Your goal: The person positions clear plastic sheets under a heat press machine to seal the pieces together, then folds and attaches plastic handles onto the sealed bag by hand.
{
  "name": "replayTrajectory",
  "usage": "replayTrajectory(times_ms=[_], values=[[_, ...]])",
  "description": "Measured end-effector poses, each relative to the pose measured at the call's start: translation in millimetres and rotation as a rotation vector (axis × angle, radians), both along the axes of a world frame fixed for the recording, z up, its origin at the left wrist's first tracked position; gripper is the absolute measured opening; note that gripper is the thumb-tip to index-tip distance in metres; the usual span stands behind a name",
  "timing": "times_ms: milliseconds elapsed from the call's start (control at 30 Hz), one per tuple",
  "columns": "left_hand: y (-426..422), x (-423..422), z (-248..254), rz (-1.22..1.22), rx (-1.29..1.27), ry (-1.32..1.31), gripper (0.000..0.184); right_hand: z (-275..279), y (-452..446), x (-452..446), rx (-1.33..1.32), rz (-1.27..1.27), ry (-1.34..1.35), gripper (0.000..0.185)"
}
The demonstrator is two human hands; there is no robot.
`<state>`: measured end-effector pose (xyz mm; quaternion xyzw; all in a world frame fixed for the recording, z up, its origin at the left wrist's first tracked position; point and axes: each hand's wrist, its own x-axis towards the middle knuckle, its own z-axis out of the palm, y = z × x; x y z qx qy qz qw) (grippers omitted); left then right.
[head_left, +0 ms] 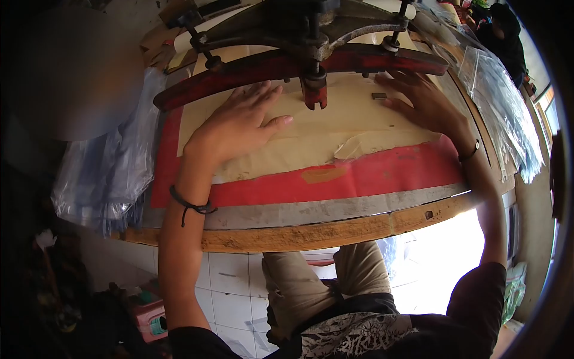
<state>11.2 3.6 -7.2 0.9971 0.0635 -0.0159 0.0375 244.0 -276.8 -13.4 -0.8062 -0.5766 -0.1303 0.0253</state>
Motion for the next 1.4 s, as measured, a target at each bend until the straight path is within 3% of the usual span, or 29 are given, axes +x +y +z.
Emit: replayTrajectory(times_ms=[300, 433, 533, 633, 733, 1200, 1400], values=[[-4, -3, -3, 0.056, 0.072, -0.019, 0.082, 5, -3, 2, 0.034, 0.062, 0.163, 0.056], [0, -2, -2, 0.063, 0.07, -0.014, 0.083, 1, -8, 5, 0.142, -0.029, 0.091, 0.06], [0, -2, 3, 0.068, 0.051, -0.009, 0.082, 11, -6, 3, 0.026, -0.097, 0.225, 0.057], [8, -1, -4, 0.043, 0.051, -0.028, 0.081, 6, -7, 5, 0.093, -0.01, 0.235, 0.052], [8, 1, -1, 0.057, 0.048, -0.021, 0.08, -2, -9, 12, 0.123, 0.071, 0.096, 0.047], [4, -11, 7, 0.016, -0.064, 0.013, 0.083, 10, -11, 1, 0.027, -0.001, 0.152, 0.043], [14, -21, 22, 0.194, -0.007, 0.093, 0.089, 9, -11, 1, 0.01, 0.026, 0.138, 0.046]])
